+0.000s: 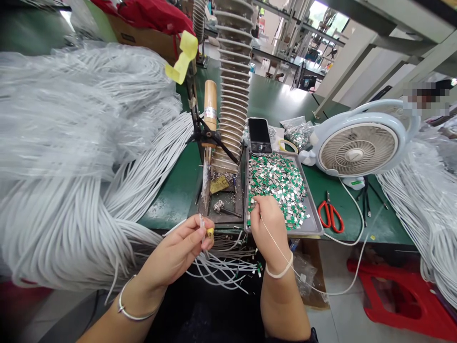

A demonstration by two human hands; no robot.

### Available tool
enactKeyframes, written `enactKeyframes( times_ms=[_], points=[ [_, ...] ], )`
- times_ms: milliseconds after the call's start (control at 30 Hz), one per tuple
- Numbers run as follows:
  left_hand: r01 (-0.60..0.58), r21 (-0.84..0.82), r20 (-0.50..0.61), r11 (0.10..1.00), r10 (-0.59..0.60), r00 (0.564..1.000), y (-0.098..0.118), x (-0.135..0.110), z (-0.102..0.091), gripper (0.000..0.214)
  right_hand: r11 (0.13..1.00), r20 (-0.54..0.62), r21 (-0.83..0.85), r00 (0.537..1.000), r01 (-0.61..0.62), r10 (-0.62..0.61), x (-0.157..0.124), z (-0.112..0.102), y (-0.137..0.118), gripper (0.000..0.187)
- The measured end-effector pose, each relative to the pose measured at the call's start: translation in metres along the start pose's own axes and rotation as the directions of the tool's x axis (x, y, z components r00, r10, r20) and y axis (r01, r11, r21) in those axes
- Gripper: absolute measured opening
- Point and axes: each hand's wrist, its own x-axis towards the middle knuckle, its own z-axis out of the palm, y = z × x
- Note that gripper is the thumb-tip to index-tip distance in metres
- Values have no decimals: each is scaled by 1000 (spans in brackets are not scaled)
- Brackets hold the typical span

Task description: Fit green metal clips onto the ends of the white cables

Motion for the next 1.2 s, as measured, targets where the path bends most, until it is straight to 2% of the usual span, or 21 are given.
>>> enactKeyframes(
  times_ms=[100,233,433,667,900,1200],
  points=[
    [-8,71,-30,997,10,999,-1,0,0,17,992,-35,124,999,5,-1,-4,-4,-11,19],
    [-31,77,-61,997,36,997,-1,1,2,15,950,-54,312,998,-25,44,-12,-6,-28,14],
    [-26,70,-97,997,33,995,-2,0,6,20,887,-37,461,997,-38,62,-21,5,-41,10],
    [-47,6,-103,999,47,994,0,0,9,27,859,-36,510,997,-45,73,-26,15,-50,11],
    [-108,63,-121,992,115,986,-2,0,12,23,831,1,546,992,-105,125,-29,22,-55,8],
    [-155,152,-175,976,181,968,1,-1,15,13,813,-18,573,990,-102,137,-30,25,-58,7]
  ],
)
